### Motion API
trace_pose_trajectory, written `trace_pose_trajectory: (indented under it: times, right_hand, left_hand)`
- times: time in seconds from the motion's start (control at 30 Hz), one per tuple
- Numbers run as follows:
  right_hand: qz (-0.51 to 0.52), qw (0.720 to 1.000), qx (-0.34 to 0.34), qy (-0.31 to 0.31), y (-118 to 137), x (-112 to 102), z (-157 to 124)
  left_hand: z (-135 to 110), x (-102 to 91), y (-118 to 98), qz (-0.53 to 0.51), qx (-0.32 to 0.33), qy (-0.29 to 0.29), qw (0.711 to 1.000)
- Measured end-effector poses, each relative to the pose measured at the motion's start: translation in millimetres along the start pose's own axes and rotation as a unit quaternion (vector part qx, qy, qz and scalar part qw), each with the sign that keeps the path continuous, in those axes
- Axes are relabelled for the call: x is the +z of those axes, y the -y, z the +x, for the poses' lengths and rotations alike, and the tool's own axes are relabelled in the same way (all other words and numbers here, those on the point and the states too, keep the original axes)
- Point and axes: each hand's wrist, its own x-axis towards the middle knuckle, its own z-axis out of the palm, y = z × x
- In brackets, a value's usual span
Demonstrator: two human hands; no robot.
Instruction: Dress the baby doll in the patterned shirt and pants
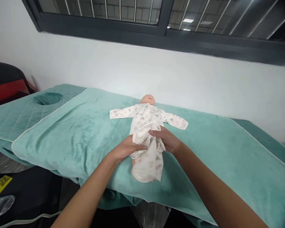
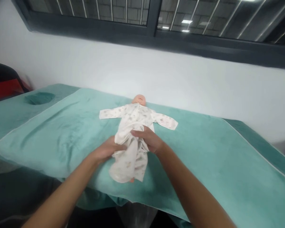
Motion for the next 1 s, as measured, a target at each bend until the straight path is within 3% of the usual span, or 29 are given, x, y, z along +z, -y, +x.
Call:
trace_pose_trajectory:
  times: [0.07, 0.13, 0.2, 0.3, 0.4, 0.53, 0.63, 0.7, 0.83, 1.0]
  right_hand:
    - [0.010, 1.000, -0.019, -0.021, -3.5, -1.1, 1.1]
    - [-0.015, 1.000, 0.000, -0.004, -3.4, -1.8, -0.2]
    - [-0.045, 0.996, 0.047, 0.056, -0.9, -2.5, -2.9]
    - [-0.069, 0.983, 0.103, 0.133, 1.3, -3.5, -6.1]
    - [-0.018, 0.994, 0.067, 0.083, -2.5, -2.6, -6.6]
    - [0.056, 0.998, -0.005, -0.028, -11.8, 2.5, -5.6]
    - [0.028, 0.997, -0.008, -0.068, -17.1, 3.6, -5.8]
    - [0.013, 0.998, -0.001, -0.054, -18.5, 0.9, -7.2]
    - [0.007, 0.998, 0.037, 0.052, -16.2, -6.3, -10.9]
    - [0.060, 0.998, -0.007, 0.009, -15.1, -6.0, -9.3]
  left_hand:
    - [-2.5, 2.3, -2.3, 0.011, -0.003, 0.006, 1.000]
    - [0.5, 5.8, -1.4, -0.050, 0.028, -0.044, 0.997]
    - [6.6, 8.9, 2.4, -0.122, 0.055, -0.094, 0.987]
    - [12.4, 10.9, 8.5, -0.174, 0.036, -0.113, 0.977]
    - [8.2, 11.2, 9.4, -0.175, 0.014, -0.104, 0.979]
    - [0.0, 13.5, 5.0, -0.086, -0.011, -0.021, 0.996]
    - [4.1, 17.2, 4.4, -0.132, 0.019, -0.047, 0.990]
    - [9.5, 19.7, 6.1, -0.200, 0.032, -0.074, 0.977]
    - [11.0, 23.9, 10.4, -0.235, -0.013, -0.055, 0.970]
    - [-5.1, 26.9, 9.0, -0.139, 0.007, -0.064, 0.988]
